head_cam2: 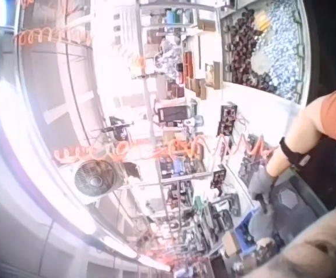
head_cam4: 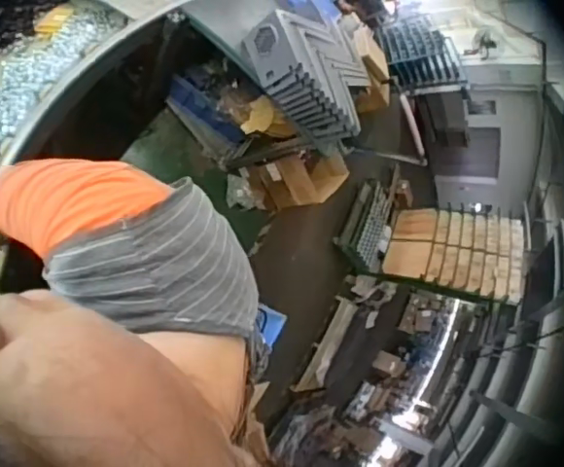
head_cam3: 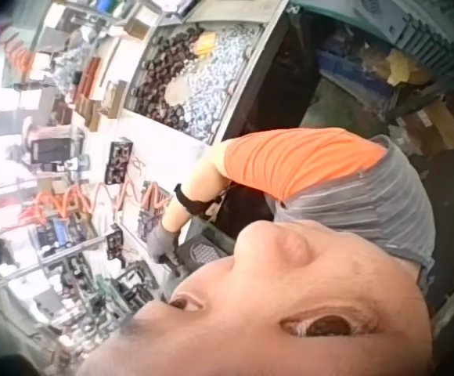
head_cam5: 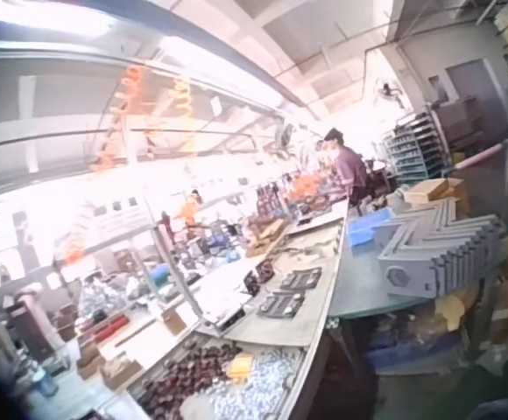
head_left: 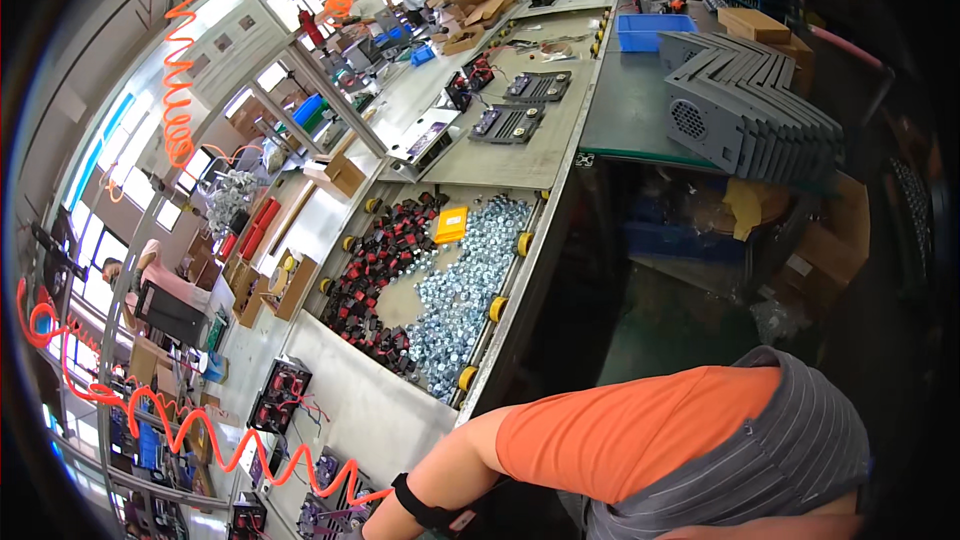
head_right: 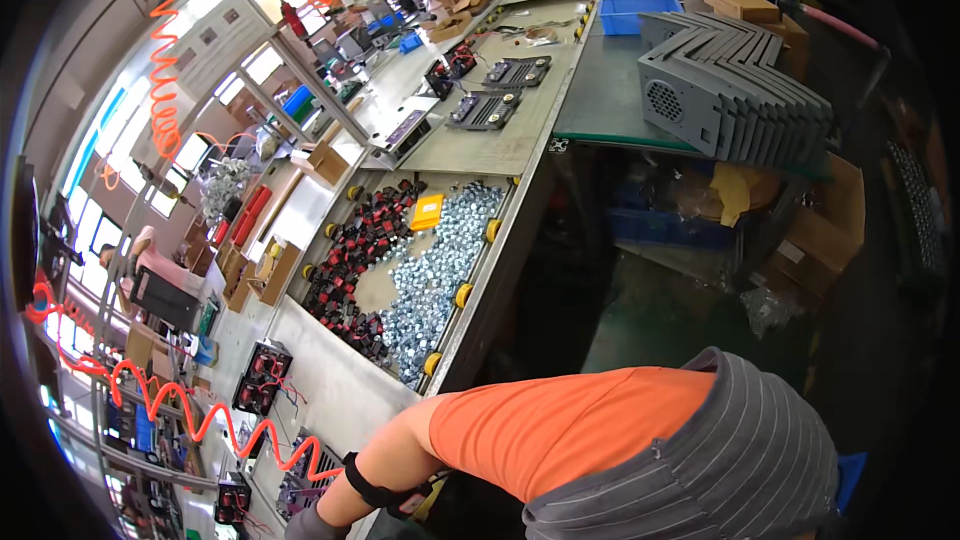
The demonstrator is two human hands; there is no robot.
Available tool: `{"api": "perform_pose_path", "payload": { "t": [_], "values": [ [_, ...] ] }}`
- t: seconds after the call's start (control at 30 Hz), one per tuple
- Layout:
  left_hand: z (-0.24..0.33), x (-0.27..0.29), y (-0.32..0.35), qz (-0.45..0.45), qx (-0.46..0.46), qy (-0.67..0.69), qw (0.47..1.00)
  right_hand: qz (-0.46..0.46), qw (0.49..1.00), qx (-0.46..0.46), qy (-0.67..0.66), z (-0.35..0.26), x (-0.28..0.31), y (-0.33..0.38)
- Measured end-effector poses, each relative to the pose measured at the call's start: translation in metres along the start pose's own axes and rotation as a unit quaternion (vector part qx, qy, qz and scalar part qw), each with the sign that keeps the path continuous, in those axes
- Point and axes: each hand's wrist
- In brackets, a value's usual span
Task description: Assembling metal housings for inverters, installing cooling fans, and securing components using a pneumatic screwdriver.
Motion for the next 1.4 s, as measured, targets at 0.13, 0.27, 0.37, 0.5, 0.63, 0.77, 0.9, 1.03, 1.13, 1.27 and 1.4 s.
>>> {"api": "perform_pose_path", "payload": {
  "t": [0.13, 0.27, 0.37, 0.5, 0.63, 0.77, 0.9, 1.03, 1.13, 1.27, 1.4],
  "values": [
    [-0.005, 0.012, -0.002, -0.011, 0.057, 0.162, 0.985, 0.044, 0.998, 0.019, -0.034, 0.0, 0.0, 0.007],
    [-0.003, 0.058, 0.013, -0.028, 0.086, 0.4, 0.912, 0.095, 0.993, 0.03, -0.065, -0.005, 0.0, 0.019],
    [0.02, 0.076, 0.018, 0.024, 0.069, 0.427, 0.901, 0.128, 0.987, 0.044, -0.084, -0.011, 0.001, 0.026],
    [0.048, 0.08, 0.014, 0.068, 0.058, 0.462, 0.882, 0.159, 0.979, 0.064, -0.108, -0.022, 0.001, 0.033],
    [0.064, 0.075, 0.012, 0.104, 0.049, 0.517, 0.848, 0.184, 0.971, 0.077, -0.13, -0.033, -0.002, 0.038],
    [0.075, 0.064, 0.012, 0.158, 0.033, 0.599, 0.784, 0.202, 0.963, 0.096, -0.152, -0.042, -0.007, 0.038],
    [0.086, 0.05, 0.015, 0.229, 0.006, 0.691, 0.686, 0.231, 0.949, 0.12, -0.176, -0.067, 0.001, 0.044],
    [0.091, 0.037, 0.035, 0.311, -0.006, 0.761, 0.57, 0.287, 0.92, 0.157, -0.216, -0.115, 0.023, 0.061],
    [0.08, 0.017, 0.083, 0.362, 0.04, 0.772, 0.521, 0.318, 0.875, 0.137, -0.338, -0.14, 0.016, 0.088],
    [0.056, -0.004, 0.157, 0.328, 0.168, 0.716, 0.594, 0.27, 0.905, 0.015, -0.329, -0.121, 0.003, 0.125],
    [0.054, -0.02, 0.183, 0.276, 0.229, 0.676, 0.644, 0.134, 0.849, -0.04, -0.51, -0.125, -0.008, 0.127]
  ]
}}
Point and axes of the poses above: each hand's wrist, its own y-axis away from the middle knuckle, its own x-axis out of the back of the hand, z = x × y, and after that the axes turned 9 degrees about y, right-handed
